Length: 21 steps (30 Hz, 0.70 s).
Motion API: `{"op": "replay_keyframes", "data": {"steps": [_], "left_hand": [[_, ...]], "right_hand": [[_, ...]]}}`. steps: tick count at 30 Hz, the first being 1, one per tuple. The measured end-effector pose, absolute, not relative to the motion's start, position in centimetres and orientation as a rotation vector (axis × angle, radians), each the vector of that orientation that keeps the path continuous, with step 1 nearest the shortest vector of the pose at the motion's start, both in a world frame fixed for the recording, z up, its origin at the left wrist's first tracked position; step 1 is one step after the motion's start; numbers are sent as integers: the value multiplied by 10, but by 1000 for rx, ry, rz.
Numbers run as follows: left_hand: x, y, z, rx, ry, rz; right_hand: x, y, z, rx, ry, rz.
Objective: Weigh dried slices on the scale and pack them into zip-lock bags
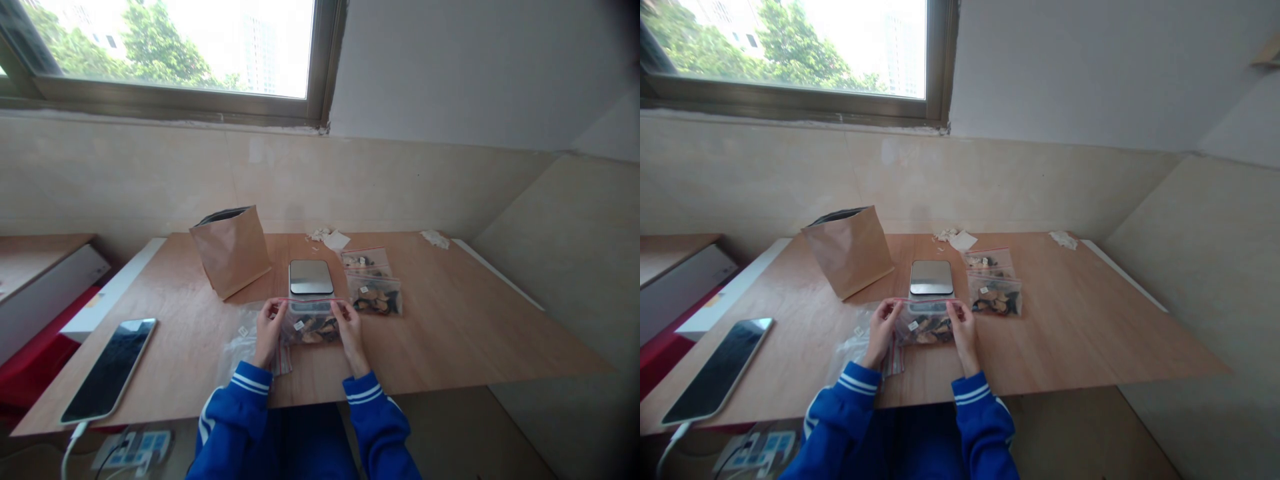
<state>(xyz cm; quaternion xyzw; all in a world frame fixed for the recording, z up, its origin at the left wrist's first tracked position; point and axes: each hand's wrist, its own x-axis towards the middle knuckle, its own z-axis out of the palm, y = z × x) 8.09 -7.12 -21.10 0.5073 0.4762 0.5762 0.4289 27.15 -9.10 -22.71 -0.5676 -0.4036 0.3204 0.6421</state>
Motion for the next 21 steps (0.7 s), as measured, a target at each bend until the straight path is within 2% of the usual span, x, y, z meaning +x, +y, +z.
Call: {"op": "replay_keyframes", "data": {"steps": [21], "left_hand": [[81,-69,-213,1302,1236,1438]], "right_hand": [[271,-91,-231,-1327,-943,593]]}}
